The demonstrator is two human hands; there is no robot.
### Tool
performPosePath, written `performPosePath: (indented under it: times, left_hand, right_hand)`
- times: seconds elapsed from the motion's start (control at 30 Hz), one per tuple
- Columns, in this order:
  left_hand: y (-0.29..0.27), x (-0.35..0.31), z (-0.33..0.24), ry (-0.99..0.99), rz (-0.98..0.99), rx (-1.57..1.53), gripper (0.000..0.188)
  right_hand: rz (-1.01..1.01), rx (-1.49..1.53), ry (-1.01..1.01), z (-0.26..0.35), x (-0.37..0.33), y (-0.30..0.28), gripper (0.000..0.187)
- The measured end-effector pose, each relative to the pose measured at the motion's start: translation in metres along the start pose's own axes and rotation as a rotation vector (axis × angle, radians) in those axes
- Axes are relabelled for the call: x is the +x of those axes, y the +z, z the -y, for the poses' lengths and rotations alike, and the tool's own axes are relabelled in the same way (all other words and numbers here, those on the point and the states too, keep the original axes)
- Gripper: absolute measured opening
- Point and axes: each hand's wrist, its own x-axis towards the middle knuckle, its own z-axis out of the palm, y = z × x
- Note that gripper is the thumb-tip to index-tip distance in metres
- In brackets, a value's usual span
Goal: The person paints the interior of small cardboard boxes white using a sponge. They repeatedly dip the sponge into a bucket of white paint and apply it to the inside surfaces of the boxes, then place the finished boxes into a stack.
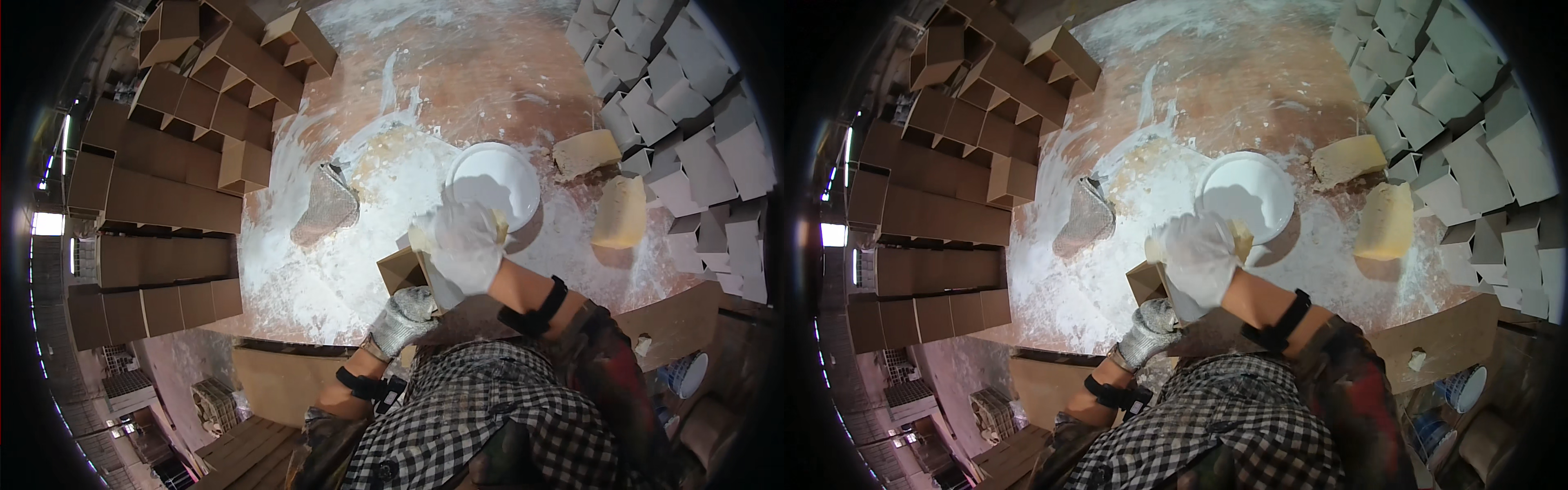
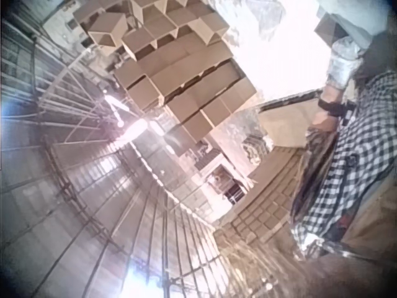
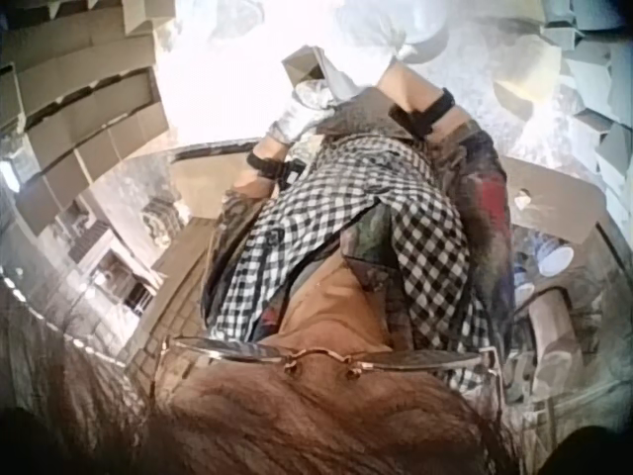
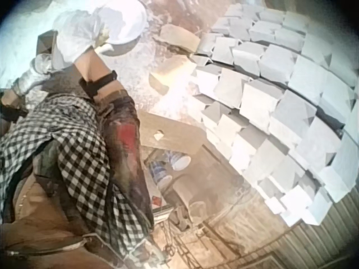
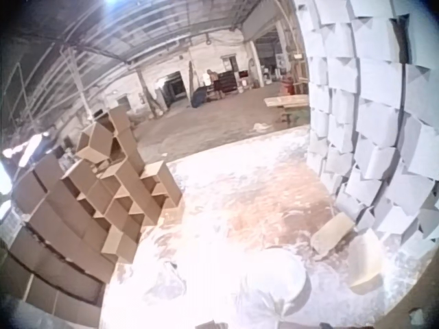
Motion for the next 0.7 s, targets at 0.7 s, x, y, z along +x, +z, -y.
performPosePath:
  times: [0.7]
  left_hand:
    - [-0.019, -0.001, -0.013, -0.059, -0.042, -0.125, 0.032]
  right_hand:
    - [-0.068, 0.111, -0.208, 0.010, -0.027, 0.013, 0.018]
